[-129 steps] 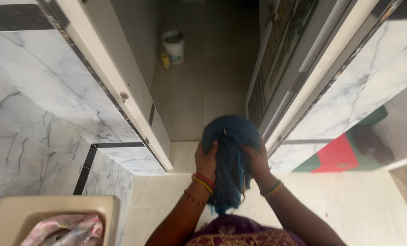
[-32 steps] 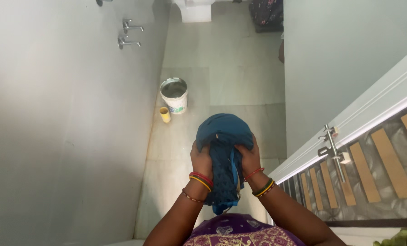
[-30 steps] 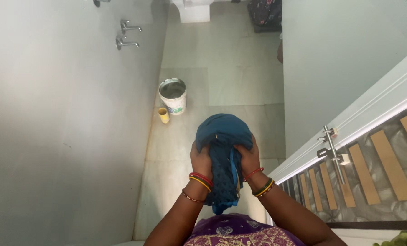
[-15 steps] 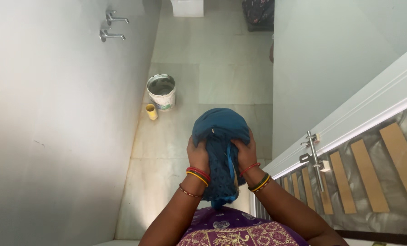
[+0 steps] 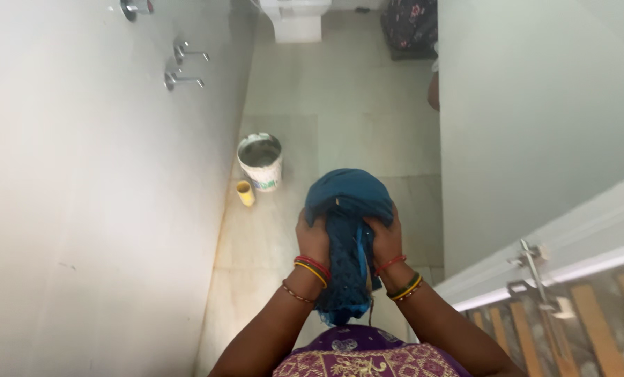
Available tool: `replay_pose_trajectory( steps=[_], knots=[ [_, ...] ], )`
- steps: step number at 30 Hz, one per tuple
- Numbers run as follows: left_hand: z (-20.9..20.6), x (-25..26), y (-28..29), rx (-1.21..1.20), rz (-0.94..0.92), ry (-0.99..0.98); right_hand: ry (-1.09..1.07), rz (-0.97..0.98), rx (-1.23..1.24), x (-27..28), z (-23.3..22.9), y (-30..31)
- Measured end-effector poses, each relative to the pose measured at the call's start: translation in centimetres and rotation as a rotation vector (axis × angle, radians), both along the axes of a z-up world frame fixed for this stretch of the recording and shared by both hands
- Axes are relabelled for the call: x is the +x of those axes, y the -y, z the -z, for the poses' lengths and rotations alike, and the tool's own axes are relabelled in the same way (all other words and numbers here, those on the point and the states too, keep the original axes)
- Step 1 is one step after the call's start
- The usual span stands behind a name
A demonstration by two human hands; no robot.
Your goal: The person carries a blue garment into a bathroom and places it into a top-loading washing machine. They then return to a sink, pick up a patterned cloth, and place it into the same washing machine.
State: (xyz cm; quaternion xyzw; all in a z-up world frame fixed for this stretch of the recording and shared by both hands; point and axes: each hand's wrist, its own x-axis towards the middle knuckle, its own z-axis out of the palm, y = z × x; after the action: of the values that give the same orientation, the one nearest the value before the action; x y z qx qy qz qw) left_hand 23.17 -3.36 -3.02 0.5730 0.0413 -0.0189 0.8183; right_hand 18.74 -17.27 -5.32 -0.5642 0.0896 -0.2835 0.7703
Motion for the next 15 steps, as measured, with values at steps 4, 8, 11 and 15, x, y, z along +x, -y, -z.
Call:
replay_pose_trajectory(
  steps=[4,8,11,15],
  knots=[
    [1.1,4.5,0.9,-0.077,0.053,0.006,-0.019,0.037,0.010,4.0,1.1,0.7],
    [2.7,6.3,0.9,-0.054,0.067,0.015,-0.051,0.028,0.097,5.7,3.0,0.7],
    [3.1,8.2,2.0,-0.052,0.067,-0.009,-0.073,0.046,0.135,7.7,4.2,1.4],
    [4.1,10.9,4.7,-0.069,0.068,-0.117,-0.056,0.054,0.133,10.4,5.9,3.5]
  ],
)
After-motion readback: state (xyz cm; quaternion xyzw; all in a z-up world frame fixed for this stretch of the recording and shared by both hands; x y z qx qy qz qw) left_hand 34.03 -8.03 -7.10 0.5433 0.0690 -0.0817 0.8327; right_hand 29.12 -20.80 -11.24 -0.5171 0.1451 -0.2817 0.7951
